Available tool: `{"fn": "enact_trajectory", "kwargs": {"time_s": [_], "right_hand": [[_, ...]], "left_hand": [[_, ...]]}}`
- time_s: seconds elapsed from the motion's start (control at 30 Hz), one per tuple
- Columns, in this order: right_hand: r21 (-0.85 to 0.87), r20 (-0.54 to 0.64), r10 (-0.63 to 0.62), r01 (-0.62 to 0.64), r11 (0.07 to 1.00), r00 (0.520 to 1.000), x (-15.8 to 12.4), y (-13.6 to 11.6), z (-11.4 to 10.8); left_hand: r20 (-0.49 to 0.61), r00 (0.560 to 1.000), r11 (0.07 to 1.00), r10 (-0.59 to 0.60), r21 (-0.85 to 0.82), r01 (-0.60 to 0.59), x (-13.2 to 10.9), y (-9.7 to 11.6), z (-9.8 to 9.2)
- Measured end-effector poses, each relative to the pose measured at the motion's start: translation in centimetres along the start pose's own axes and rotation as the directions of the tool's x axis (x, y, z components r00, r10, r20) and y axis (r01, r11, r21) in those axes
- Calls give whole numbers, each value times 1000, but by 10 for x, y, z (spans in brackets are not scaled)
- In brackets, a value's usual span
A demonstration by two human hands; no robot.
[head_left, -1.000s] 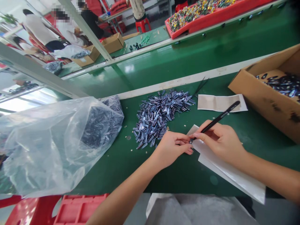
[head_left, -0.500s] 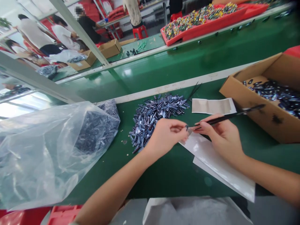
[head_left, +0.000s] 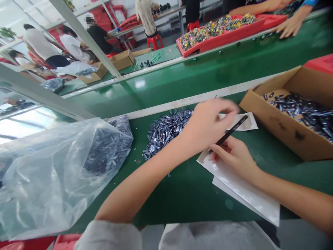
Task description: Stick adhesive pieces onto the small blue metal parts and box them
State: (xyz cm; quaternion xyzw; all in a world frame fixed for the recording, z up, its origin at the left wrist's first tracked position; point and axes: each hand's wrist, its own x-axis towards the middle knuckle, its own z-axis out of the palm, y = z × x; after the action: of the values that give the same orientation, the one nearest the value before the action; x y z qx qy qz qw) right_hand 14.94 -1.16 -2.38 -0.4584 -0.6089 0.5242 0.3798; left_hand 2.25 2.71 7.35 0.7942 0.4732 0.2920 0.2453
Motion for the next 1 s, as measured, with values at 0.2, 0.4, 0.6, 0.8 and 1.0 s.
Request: {"fn": "enact_trajectory", "kwargs": {"time_s": [0.2, 0.4, 0.6, 0.8, 1.0], "right_hand": [[-128, 137, 18, 0, 992, 990, 1, 3, 3], [-223, 119, 32, -5, 975, 992, 2, 2, 4], [-205, 142, 26, 3, 979, 990, 2, 3, 5], [-114, 104, 49, -37, 993, 993, 1, 0, 4], [-113, 100, 82, -71, 991, 992, 0, -2, 3]], "left_hand": [[168, 984, 985, -51, 170, 22, -105, -52, 6], [193, 981, 950, 14, 303, -74, -137, -47, 27], [190, 982, 937, 17, 341, -82, -140, -46, 28], [108, 994, 945, 15, 323, -49, -144, -48, 22], [-133, 932, 772, -337, 528, 354, -154, -50, -6]]}}
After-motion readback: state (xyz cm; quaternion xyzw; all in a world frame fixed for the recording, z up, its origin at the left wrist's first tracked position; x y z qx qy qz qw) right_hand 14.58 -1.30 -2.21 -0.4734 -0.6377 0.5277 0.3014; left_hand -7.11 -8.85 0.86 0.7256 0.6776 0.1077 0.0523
